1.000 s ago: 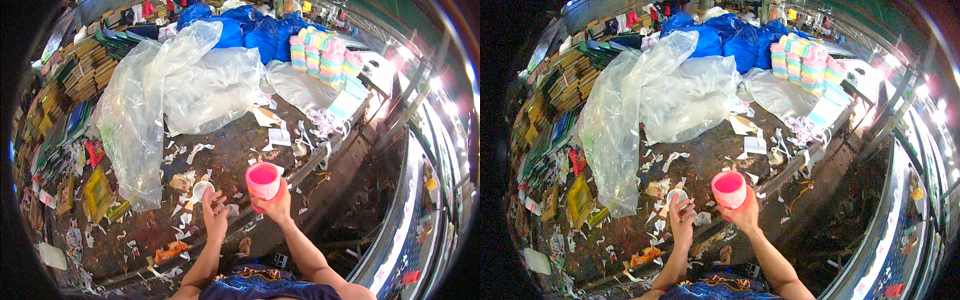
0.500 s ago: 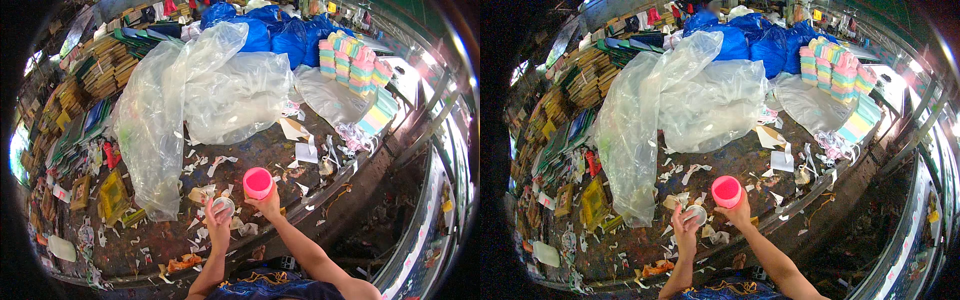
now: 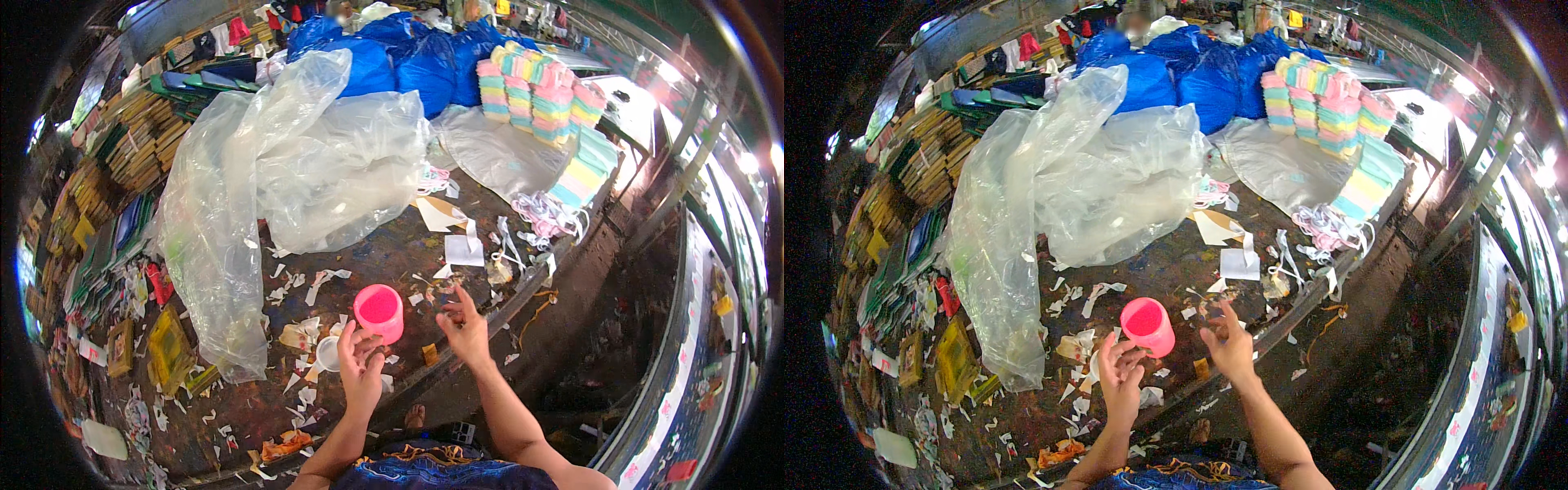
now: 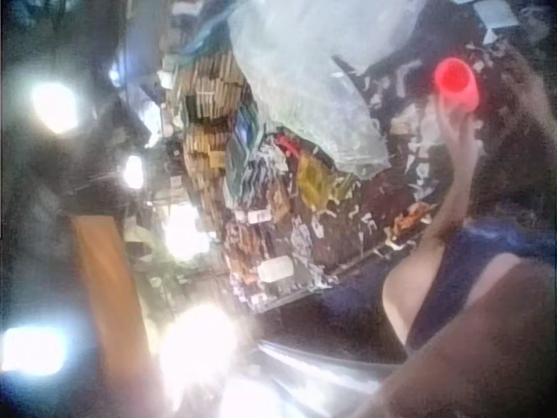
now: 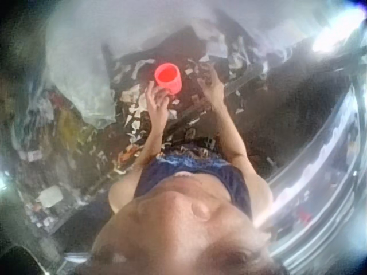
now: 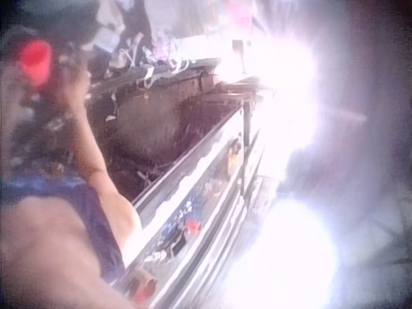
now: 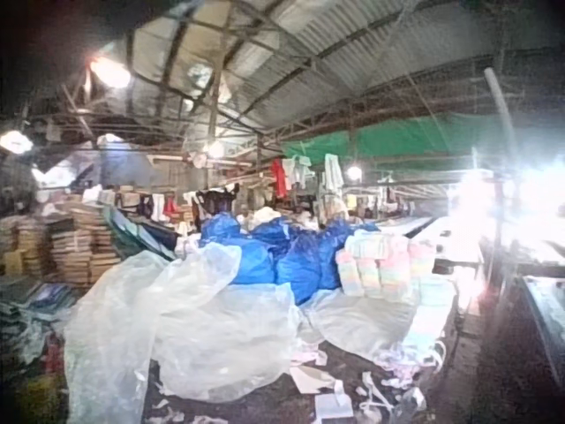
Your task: The person uses a squeegee to apply pink ink through a screen-printing frame onto a long roll of paper with teddy bear motifs. They repeatedly pull the squeegee across the frame, briefly pause to add more ink from a pink cup, and continue printing along the paper roll.
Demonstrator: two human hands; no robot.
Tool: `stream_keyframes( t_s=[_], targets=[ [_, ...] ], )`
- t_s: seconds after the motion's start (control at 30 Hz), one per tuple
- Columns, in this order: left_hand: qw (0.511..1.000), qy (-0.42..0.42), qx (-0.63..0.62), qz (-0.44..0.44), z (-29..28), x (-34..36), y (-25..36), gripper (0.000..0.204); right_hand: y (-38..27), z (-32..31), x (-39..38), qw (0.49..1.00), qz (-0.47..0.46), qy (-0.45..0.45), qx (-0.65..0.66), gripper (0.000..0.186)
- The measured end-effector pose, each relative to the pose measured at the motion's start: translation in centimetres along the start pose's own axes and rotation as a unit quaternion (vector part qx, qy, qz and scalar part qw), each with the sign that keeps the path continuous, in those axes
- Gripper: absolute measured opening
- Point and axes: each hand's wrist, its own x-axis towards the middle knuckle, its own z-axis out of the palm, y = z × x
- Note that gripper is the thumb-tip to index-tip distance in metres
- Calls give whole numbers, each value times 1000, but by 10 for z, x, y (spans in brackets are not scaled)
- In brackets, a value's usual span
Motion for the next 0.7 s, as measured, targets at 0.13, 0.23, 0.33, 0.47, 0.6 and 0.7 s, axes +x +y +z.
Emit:
stream_keyframes(
  t_s=[0.13, 0.23, 0.33, 0.47, 0.6, 0.7],
  targets=[
    [999, -33, 22, 24, 17, -3, 1, 77, -59, -45, 3, 999, -16, -11, -38, 69],
    [998, -51, 16, 16, 33, -11, 5, 73, -76, -67, -12, 1000, -18, -22, -13, 68],
    [996, -87, 22, -23, 43, -27, 3, 65, -73, -79, -42, 998, -21, -35, 40, 61],
    [985, -163, 45, -47, 58, -56, -2, 51, -47, -98, -86, 995, 50, -65, 64, 49],
    [965, -247, 78, -44, 85, -90, -1, 51, -9, -118, -139, 976, 98, 12, 196, 42],
    [939, -324, 102, -50, 101, -122, -1, 49, -7, -138, -175, 939, 126, 96, 304, 42]
  ],
)
